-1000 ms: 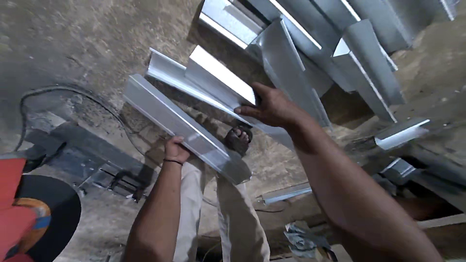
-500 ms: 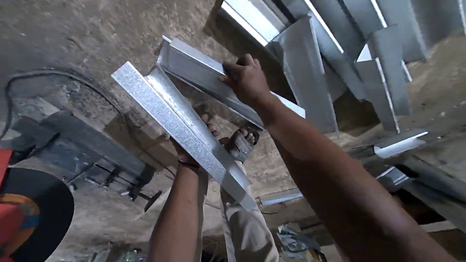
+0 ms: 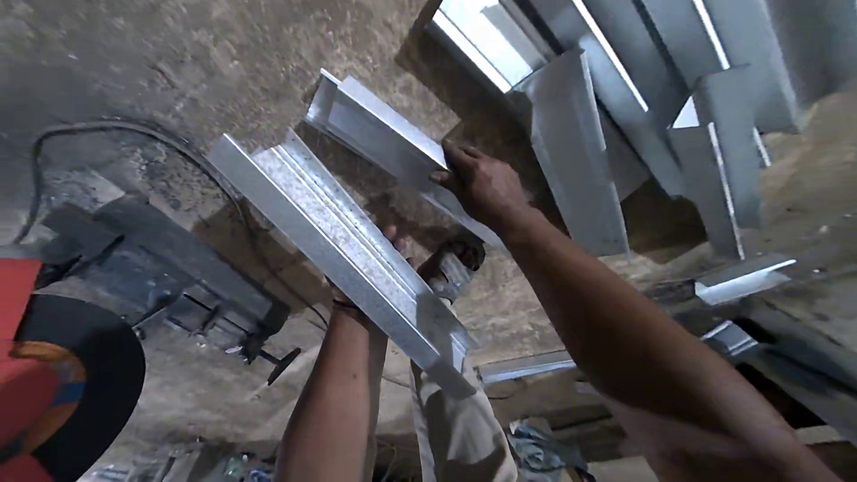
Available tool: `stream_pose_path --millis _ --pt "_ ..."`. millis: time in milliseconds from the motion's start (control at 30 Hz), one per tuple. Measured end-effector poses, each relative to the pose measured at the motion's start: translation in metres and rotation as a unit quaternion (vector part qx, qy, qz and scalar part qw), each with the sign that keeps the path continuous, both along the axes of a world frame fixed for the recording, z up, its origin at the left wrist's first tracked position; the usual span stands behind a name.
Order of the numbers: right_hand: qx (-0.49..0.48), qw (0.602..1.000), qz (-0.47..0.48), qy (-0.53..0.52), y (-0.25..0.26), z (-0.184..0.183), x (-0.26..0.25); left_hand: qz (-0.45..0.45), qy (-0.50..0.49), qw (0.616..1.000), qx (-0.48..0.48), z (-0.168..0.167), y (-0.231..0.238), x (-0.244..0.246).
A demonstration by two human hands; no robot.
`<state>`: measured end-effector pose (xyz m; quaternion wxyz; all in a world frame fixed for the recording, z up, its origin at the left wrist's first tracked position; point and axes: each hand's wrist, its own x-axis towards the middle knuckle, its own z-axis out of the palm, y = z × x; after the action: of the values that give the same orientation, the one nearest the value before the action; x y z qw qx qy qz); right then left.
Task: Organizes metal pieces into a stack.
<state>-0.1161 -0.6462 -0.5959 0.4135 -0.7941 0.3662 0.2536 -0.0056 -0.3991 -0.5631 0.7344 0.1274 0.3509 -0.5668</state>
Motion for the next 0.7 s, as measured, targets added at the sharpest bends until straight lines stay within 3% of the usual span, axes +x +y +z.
stream_pose_path --millis 133,267,400,467,533,600,700 --pt "-0.019 1.0 -0.016 -0.014 0.002 -0.005 0.019 -0.002 -0.03 0.998 -0.052 -0.02 0.019 -0.008" --pt "-0.037 0.999 -0.037 0.009 0.013 -0.011 0.027 -0.017 -0.049 0.997 0.06 -0.018 0.018 -0.013" --pt "-0.049 0.997 -0.005 0.062 0.023 -0.009 0.01 -0.027 -0.021 0.995 0.091 -0.015 0.01 -0.01" --pt "-0.066 0.994 -0.001 0.085 0.022 -0.013 0.002 -0.013 -0.008 0.998 0.062 -0.019 0.01 -0.011" --pt "-0.07 0.993 0.005 0.099 0.022 -0.015 -0.001 -0.001 -0.057 0.995 -0.085 -0.052 0.032 -0.018" --pt "-0.077 0.991 0.012 0.106 0.023 -0.015 0.001 -0.04 -0.056 0.99 0.124 -0.022 0.013 -0.013" --pt "-0.103 0.99 0.016 0.094 0.027 -0.011 0.007 -0.065 -0.04 0.976 0.202 -0.016 0.004 -0.006"
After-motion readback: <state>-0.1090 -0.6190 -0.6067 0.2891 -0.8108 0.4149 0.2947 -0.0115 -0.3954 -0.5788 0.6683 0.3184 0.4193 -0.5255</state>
